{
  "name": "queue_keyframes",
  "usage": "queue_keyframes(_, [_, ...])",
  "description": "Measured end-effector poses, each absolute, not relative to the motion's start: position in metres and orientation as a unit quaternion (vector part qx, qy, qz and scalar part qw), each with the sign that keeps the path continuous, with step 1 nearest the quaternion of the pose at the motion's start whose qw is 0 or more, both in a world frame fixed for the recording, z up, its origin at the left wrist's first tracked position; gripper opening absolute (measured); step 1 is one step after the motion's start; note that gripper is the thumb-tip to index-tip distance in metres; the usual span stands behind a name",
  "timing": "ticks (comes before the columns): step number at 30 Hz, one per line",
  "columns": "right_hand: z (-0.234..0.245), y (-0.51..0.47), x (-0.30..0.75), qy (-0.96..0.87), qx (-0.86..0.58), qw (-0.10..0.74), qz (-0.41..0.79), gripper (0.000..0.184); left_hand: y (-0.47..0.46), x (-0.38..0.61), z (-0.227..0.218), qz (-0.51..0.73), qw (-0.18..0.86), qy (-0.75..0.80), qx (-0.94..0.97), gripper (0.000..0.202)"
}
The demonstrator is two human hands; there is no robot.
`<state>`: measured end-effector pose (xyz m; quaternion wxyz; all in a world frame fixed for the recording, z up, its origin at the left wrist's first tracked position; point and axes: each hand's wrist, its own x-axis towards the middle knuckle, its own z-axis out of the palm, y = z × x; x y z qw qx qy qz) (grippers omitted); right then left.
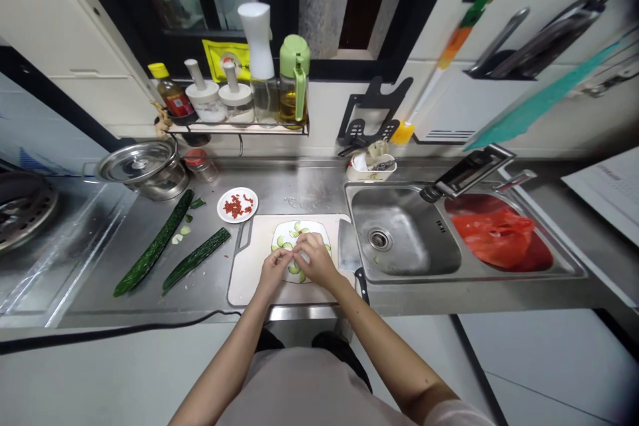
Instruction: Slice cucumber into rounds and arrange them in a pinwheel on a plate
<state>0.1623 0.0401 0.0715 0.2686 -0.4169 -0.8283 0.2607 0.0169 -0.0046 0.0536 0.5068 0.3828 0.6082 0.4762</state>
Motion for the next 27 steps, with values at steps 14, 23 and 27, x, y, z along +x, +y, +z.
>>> queue_keyframes(14, [0.072, 0.023, 0.204, -0.816, -0.438, 0.24, 0.29, 0.007, -0.007, 0.027, 0.053, 0.364, 0.466, 0.591, 0.549, 0.024])
queue_keyframes(23, [0.063, 0.051, 0.235, -0.756, -0.57, 0.249, 0.206, 0.013, 0.009, 0.029, 0.062, 0.289, 0.336, 0.679, 0.585, 0.02])
queue_keyframes(27, [0.052, 0.054, 0.231, -0.771, -0.569, 0.204, 0.201, 0.013, 0.019, 0.037, 0.063, 0.265, 0.298, 0.694, 0.599, 0.017])
